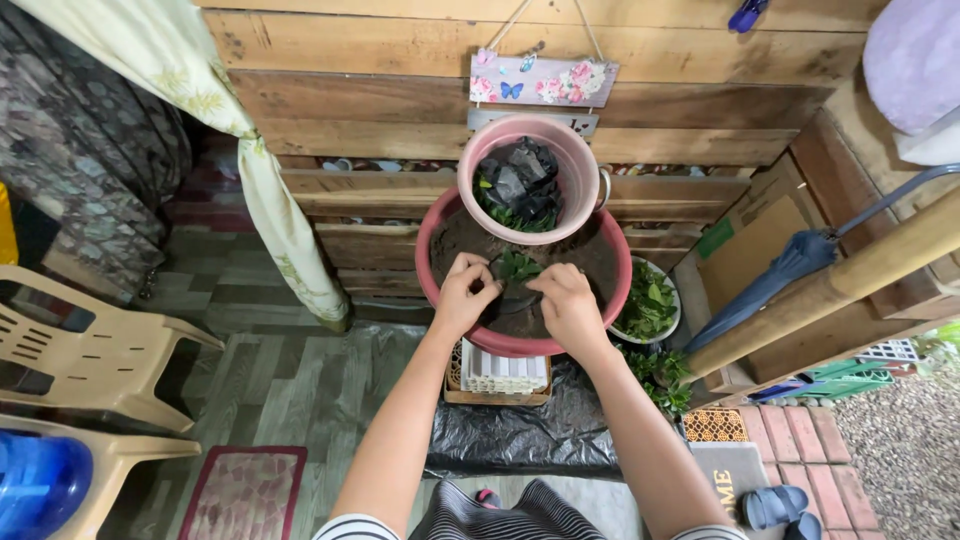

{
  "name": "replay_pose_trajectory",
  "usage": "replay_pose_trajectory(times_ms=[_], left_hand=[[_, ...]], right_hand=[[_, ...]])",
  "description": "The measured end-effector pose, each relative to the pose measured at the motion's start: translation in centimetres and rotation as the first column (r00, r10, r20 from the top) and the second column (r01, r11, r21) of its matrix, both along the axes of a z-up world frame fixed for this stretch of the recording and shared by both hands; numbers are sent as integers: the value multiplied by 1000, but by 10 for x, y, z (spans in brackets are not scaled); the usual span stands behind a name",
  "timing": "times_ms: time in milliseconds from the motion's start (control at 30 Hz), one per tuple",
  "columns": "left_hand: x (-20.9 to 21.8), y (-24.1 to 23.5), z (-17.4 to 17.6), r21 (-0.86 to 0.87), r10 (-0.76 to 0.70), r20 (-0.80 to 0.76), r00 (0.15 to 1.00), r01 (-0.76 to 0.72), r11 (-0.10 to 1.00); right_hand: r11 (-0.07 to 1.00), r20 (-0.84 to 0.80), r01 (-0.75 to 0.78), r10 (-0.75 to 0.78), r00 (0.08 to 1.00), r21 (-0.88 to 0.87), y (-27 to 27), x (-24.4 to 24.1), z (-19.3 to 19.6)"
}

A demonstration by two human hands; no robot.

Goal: The person plants small green seedlings into a large red pot filled with soil. They use their hands to position the seedlings and then scoop soil from a pink bucket to cover the roots, patting the soil down around each plant.

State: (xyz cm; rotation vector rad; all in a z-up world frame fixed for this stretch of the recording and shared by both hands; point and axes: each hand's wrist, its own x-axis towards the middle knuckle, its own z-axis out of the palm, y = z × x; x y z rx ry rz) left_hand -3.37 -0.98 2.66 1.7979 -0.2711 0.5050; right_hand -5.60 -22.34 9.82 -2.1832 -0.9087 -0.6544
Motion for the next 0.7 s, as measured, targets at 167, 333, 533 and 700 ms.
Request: replay_pose_trajectory(times_ms=[167,333,533,700], left_hand=[[-3,-2,8,109,46,71,996,-53,993],[-6,-6,9,130,123,47,991,-129,983],[-12,-9,18,-19,182,-148,972,-187,982],[-4,-6,8,166,46,43,998,-52,985]], right_hand=[[998,-32,66,-66,997,-10,-6,-7,-11],[999,-52,42,-43,998,-18,-2,-13,-13],[977,-233,174,-141,962,127,-23,12,-43],[993,-67,20,-28,997,-119,-30,63,-95]])
